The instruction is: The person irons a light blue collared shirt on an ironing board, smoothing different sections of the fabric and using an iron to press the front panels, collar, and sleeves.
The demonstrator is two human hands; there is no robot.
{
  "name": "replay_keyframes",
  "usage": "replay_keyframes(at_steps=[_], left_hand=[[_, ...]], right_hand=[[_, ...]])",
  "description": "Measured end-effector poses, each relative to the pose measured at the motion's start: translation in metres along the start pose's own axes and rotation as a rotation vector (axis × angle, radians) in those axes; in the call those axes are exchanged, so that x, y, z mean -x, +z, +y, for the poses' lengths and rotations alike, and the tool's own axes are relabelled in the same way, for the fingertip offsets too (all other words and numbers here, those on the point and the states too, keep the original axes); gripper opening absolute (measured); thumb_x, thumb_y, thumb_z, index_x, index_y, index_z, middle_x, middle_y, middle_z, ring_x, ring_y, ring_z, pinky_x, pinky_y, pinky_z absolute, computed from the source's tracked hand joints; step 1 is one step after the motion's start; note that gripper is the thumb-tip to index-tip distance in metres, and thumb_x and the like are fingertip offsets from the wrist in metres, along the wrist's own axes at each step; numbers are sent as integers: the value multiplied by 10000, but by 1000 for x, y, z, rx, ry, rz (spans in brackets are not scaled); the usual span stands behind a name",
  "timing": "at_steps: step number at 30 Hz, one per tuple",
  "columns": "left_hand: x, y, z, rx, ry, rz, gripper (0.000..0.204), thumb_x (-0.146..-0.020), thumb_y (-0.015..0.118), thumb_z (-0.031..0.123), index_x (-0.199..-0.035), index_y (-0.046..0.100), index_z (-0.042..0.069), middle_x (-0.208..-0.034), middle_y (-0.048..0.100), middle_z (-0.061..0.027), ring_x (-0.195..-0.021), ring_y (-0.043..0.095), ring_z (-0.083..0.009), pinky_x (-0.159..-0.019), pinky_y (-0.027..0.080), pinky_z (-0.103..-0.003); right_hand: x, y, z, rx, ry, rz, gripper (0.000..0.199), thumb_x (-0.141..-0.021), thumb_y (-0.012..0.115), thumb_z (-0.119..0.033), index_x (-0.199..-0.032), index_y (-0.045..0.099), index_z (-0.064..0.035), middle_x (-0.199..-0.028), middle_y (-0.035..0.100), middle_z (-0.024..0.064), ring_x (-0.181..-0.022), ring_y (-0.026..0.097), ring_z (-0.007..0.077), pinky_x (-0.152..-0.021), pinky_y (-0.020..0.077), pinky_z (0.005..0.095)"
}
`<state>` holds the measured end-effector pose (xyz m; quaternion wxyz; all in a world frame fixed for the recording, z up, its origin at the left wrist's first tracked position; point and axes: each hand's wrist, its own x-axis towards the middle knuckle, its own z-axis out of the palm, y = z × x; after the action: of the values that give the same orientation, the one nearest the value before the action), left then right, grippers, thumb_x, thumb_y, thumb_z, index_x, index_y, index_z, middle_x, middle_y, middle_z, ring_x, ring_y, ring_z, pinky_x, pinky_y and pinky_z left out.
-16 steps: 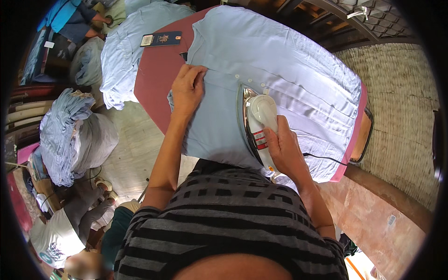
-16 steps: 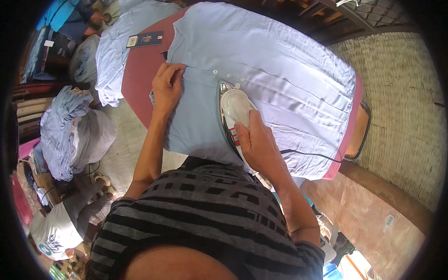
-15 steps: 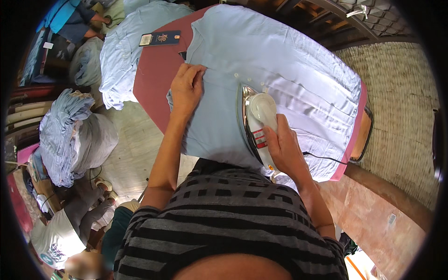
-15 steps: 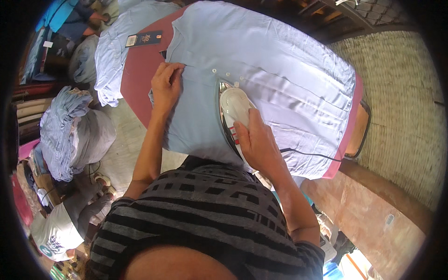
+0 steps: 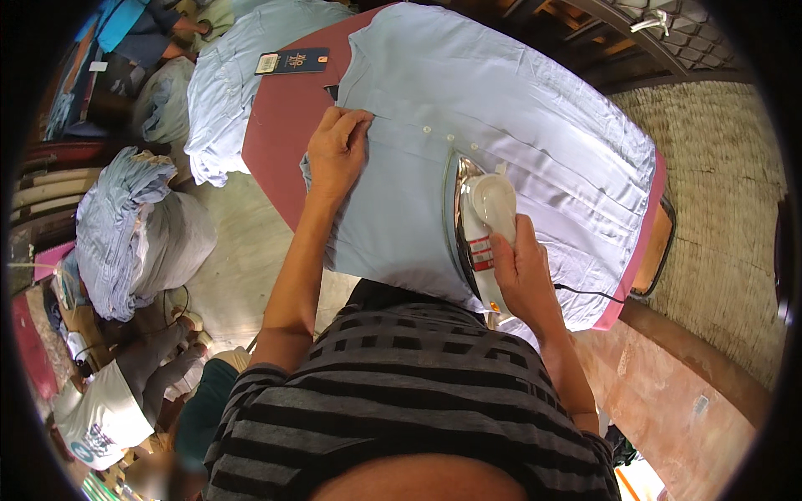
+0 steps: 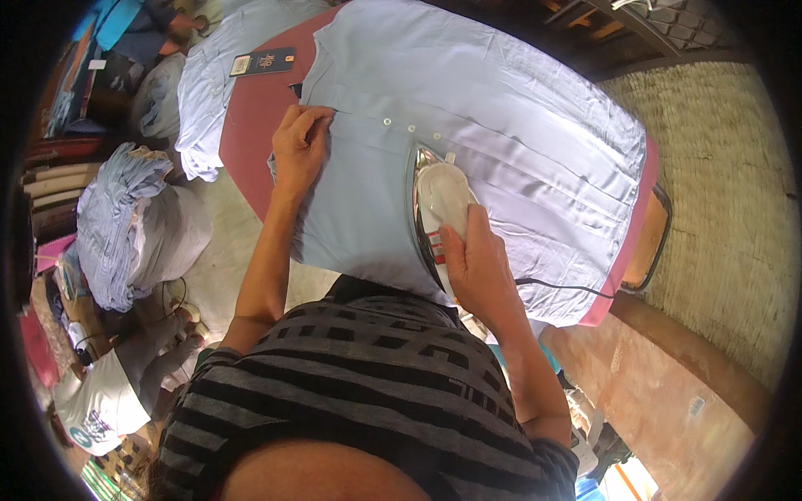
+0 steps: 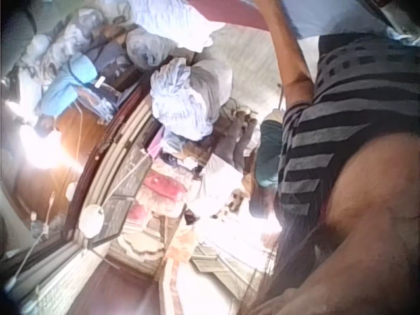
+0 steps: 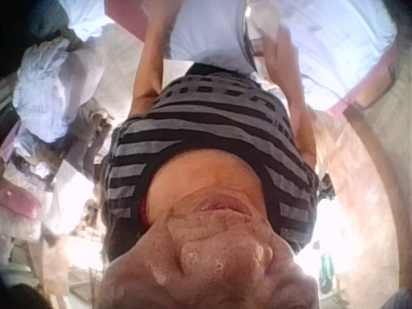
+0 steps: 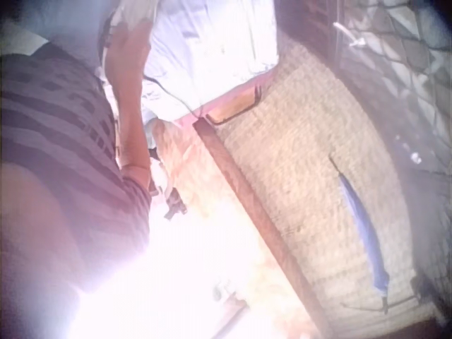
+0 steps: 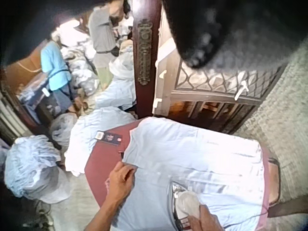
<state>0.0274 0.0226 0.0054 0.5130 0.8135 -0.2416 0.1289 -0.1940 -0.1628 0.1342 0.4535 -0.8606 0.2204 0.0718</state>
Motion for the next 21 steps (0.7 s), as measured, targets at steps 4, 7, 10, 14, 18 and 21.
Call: replay_keyframes(at_steps=[4, 7, 10, 14, 18, 21], left_hand=[[0, -1, -2, -25, 50, 16, 102, -830, 692, -3, -920, 706, 42, -828, 621, -73, -700, 594, -229, -635, 481, -329], [-3, -5, -6, -56, 59, 10, 122, -837, 692, -6, -951, 716, 32, -840, 638, -72, -684, 586, -181, -630, 471, -294], [2, -10, -12, -47, 35, -15, 140, -843, 685, -12, -971, 724, 30, -854, 651, -74, -680, 587, -158, -629, 468, -279], [-5, -14, -10, -34, 35, -82, 147, -852, 676, -15, -981, 725, 34, -843, 643, -72, -668, 570, -159, -619, 461, -283], [-12, -22, -10, 68, 40, -161, 140, -855, 661, -17, -968, 726, 34, -829, 623, -78, -679, 578, -192, -628, 468, -305], [-16, -30, -13, 117, 24, -251, 145, -843, 650, -14, -952, 727, 42, -831, 611, -101, -727, 608, -252, -662, 489, -350]], right_hand=[[-4, -9, 4, -21, -77, -58, 284, -1015, 513, -240, -1068, 436, 28, -769, 609, 295, -725, 618, 484, -641, 463, 484], [-10, -11, -11, -47, -136, -80, 272, -1004, 529, -223, -1045, 446, 33, -749, 607, 287, -710, 609, 488, -629, 458, 478], [-20, 1, -30, -89, -166, -110, 260, -994, 542, -205, -1029, 456, 39, -758, 609, 292, -721, 610, 492, -631, 460, 474], [-35, 29, -38, -105, -344, -25, 264, -991, 547, -205, -1010, 460, 44, -808, 607, 323, -754, 607, 515, -652, 454, 522], [-38, 45, -43, 36, -240, 14, 262, -989, 550, -207, -1008, 451, 35, -820, 603, 338, -785, 611, 521, -666, 454, 546], [-25, 52, -39, 101, -156, 91, 252, -992, 543, -205, -1012, 444, 25, -777, 604, 325, -762, 607, 522, -635, 456, 544]])
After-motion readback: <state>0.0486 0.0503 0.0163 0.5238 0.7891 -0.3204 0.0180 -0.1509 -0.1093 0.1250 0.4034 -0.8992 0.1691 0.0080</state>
